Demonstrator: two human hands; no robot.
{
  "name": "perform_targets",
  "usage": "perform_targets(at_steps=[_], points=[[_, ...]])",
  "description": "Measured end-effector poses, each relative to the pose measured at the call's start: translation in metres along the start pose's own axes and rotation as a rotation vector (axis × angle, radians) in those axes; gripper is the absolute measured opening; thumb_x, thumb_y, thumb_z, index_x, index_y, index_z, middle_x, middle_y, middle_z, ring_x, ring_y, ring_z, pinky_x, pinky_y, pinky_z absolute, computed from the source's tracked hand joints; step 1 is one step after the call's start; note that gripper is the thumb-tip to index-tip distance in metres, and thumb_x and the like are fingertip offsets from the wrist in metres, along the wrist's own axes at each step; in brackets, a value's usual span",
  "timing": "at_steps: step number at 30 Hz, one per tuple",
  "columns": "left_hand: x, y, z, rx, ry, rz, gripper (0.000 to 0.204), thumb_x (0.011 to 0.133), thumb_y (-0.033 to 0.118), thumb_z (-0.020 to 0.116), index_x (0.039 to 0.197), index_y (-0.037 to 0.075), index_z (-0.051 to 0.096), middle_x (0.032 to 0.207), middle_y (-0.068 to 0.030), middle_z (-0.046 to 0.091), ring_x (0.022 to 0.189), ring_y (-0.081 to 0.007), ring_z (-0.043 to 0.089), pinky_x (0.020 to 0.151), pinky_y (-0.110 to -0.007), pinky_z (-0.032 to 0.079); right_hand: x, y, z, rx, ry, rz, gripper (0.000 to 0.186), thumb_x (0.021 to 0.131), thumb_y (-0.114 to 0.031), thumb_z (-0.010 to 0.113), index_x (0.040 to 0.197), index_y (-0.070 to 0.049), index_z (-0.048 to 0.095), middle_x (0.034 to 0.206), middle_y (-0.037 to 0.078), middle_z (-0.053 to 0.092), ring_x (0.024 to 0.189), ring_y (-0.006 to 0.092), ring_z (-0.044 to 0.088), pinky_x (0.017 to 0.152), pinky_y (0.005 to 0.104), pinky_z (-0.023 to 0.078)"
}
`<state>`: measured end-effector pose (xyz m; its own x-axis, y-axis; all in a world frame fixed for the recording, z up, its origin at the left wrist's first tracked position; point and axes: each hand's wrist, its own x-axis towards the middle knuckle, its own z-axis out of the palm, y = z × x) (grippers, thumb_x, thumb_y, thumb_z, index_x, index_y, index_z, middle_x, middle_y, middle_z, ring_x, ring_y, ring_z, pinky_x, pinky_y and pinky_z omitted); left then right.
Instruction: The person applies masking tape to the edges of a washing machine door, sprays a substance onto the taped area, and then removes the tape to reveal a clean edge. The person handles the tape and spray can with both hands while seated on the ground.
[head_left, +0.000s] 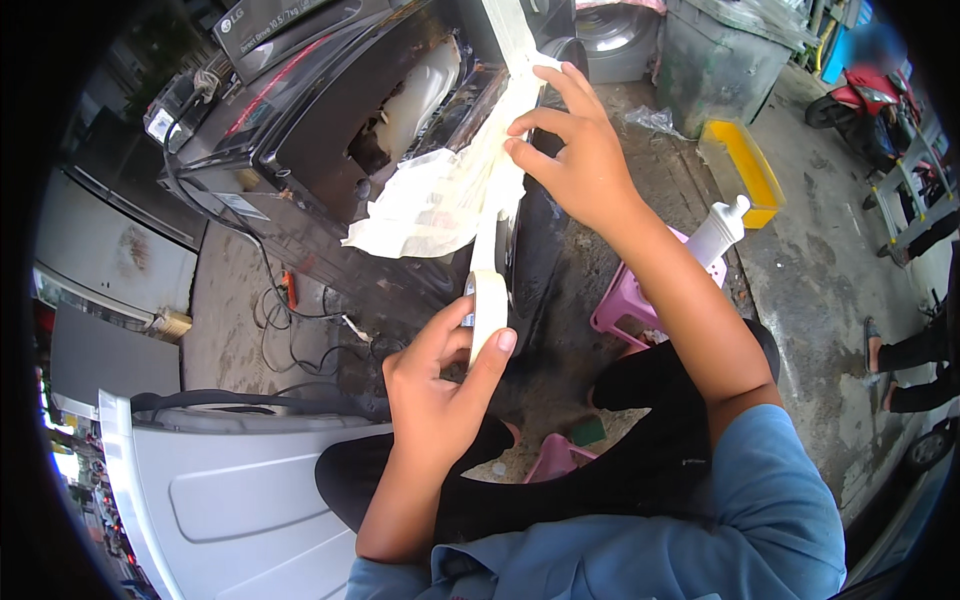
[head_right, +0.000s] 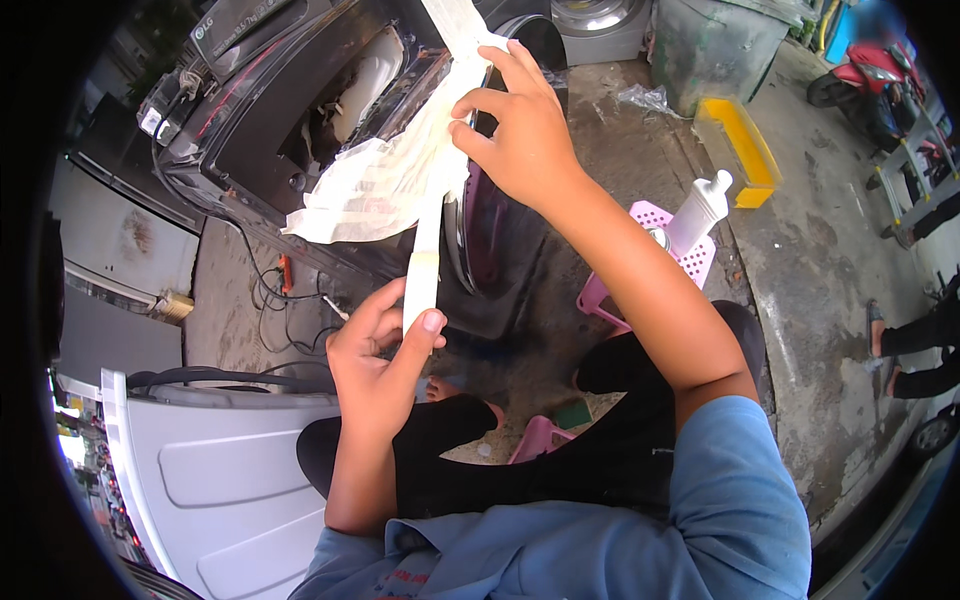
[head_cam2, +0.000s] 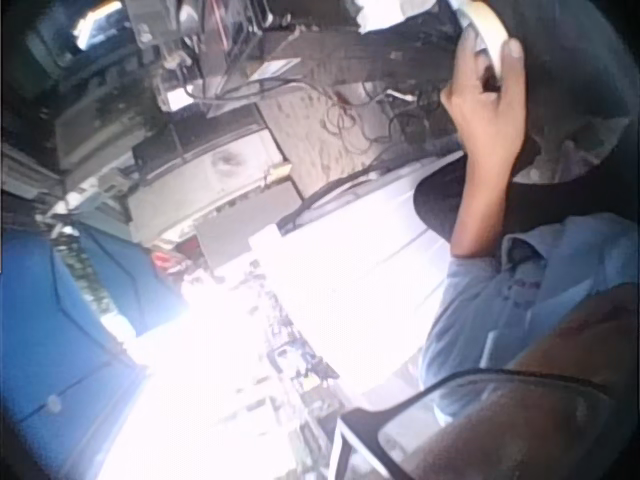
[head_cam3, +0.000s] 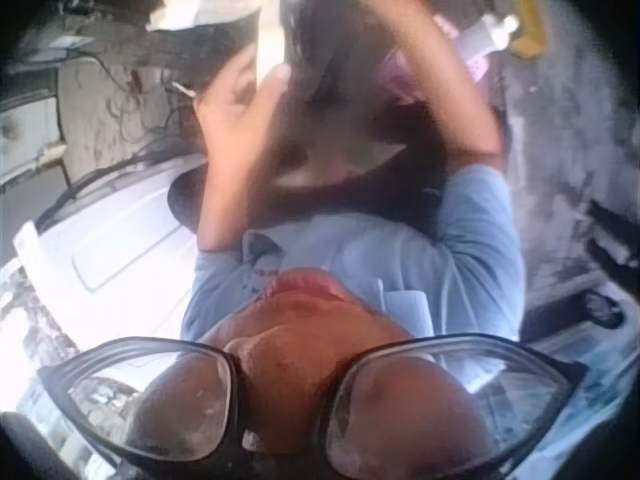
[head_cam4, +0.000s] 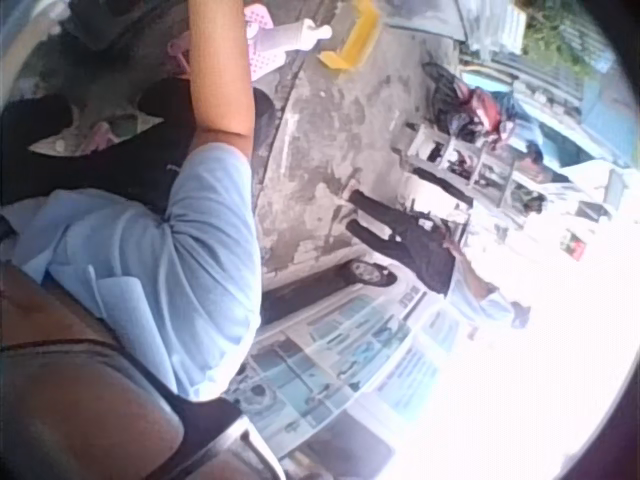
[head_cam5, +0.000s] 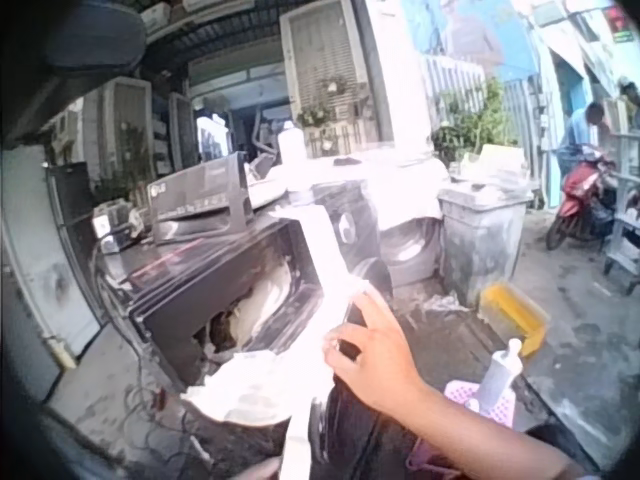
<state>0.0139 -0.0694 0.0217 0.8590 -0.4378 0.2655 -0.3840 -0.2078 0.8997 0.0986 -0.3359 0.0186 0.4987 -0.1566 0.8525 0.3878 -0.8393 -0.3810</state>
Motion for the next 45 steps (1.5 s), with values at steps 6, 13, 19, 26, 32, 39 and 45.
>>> perform_targets(at_steps=[6, 13, 19, 26, 32, 39, 45], points=[[0.002, 0.006, 0.002, -0.029, 0.045, -0.042, 0.025, 0.095, 0.008, 0.077, 0.112, -0.007, 0.067, 0.086, -0.0076, 0.075, 0.072, -0.0081, 0.067, 0.069, -0.023, 0.053, -0.015, -0.011, 0.010, 0.202, -0.095, 0.020, 0.014, 0.083, -0.023, 0.082, 0.091, -0.013, 0.080, 0.158, 0.016, 0.050, 0.154, 0.0456, 0.031, 0.122, 0.0534, 0.030], [0.003, 0.002, 0.005, -0.044, 0.018, -0.248, 0.023, 0.103, 0.021, 0.069, 0.097, -0.001, 0.065, 0.071, -0.0036, 0.065, 0.061, -0.0069, 0.057, 0.058, -0.023, 0.043, -0.018, -0.004, 0.014, 0.284, -0.091, -0.019, 0.014, 0.085, -0.024, 0.082, 0.092, -0.011, 0.080, 0.158, 0.016, 0.048, 0.153, 0.0431, 0.033, 0.121, 0.0496, 0.033], [0.022, 0.004, 0.015, -0.141, -0.038, -0.365, 0.035, 0.107, 0.032, 0.062, 0.089, 0.002, 0.062, 0.066, -0.0056, 0.063, 0.059, -0.0090, 0.061, 0.055, -0.024, 0.048, -0.016, -0.006, 0.010, 0.298, -0.133, -0.033, 0.018, 0.084, -0.024, 0.084, 0.089, -0.009, 0.077, 0.159, 0.017, 0.046, 0.153, 0.0416, 0.034, 0.119, 0.0466, 0.037], [0.020, 0.002, 0.035, -0.242, -0.076, -0.362, 0.073, 0.095, 0.005, 0.071, 0.153, -0.006, 0.028, 0.091, -0.0199, 0.075, 0.077, -0.0200, 0.074, 0.070, -0.032, 0.061, -0.016, -0.004, 0.008, 0.282, -0.162, -0.022, 0.021, 0.082, -0.025, 0.086, 0.089, -0.008, 0.077, 0.163, 0.016, 0.041, 0.155, 0.0409, 0.031, 0.121, 0.0460, 0.036], [0.043, 0.009, 0.039, -0.346, -0.102, -0.473, 0.035, 0.110, 0.030, 0.053, 0.132, 0.004, 0.047, 0.086, -0.0182, 0.071, 0.062, -0.0233, 0.073, 0.055, -0.034, 0.061, -0.016, -0.003, 0.006, 0.325, -0.191, -0.032, 0.025, 0.080, -0.024, 0.088, 0.093, -0.005, 0.078, 0.163, 0.018, 0.040, 0.155, 0.0403, 0.031, 0.123, 0.0465, 0.031], [0.048, 0.006, 0.051, 0.104, 0.073, -0.289, 0.030, 0.112, 0.031, 0.049, 0.117, 0.002, 0.053, 0.070, -0.0134, 0.069, 0.049, -0.0194, 0.066, 0.048, -0.030, 0.051, -0.021, -0.006, 0.013, 0.314, -0.175, -0.010, 0.024, 0.078, -0.025, 0.089, 0.088, -0.007, 0.076, 0.167, 0.020, 0.036, 0.158, 0.0418, 0.025, 0.123, 0.0481, 0.032], [0.049, 0.013, 0.055, 0.347, 0.134, -0.226, 0.031, 0.110, 0.030, 0.052, 0.107, 0.000, 0.059, 0.063, -0.0100, 0.068, 0.046, -0.0164, 0.063, 0.048, -0.031, 0.048, -0.022, -0.007, 0.012, 0.318, -0.183, -0.005, 0.022, 0.078, -0.025, 0.089, 0.084, -0.008, 0.076, 0.168, 0.023, 0.033, 0.158, 0.0446, 0.021, 0.123, 0.0511, 0.030]])
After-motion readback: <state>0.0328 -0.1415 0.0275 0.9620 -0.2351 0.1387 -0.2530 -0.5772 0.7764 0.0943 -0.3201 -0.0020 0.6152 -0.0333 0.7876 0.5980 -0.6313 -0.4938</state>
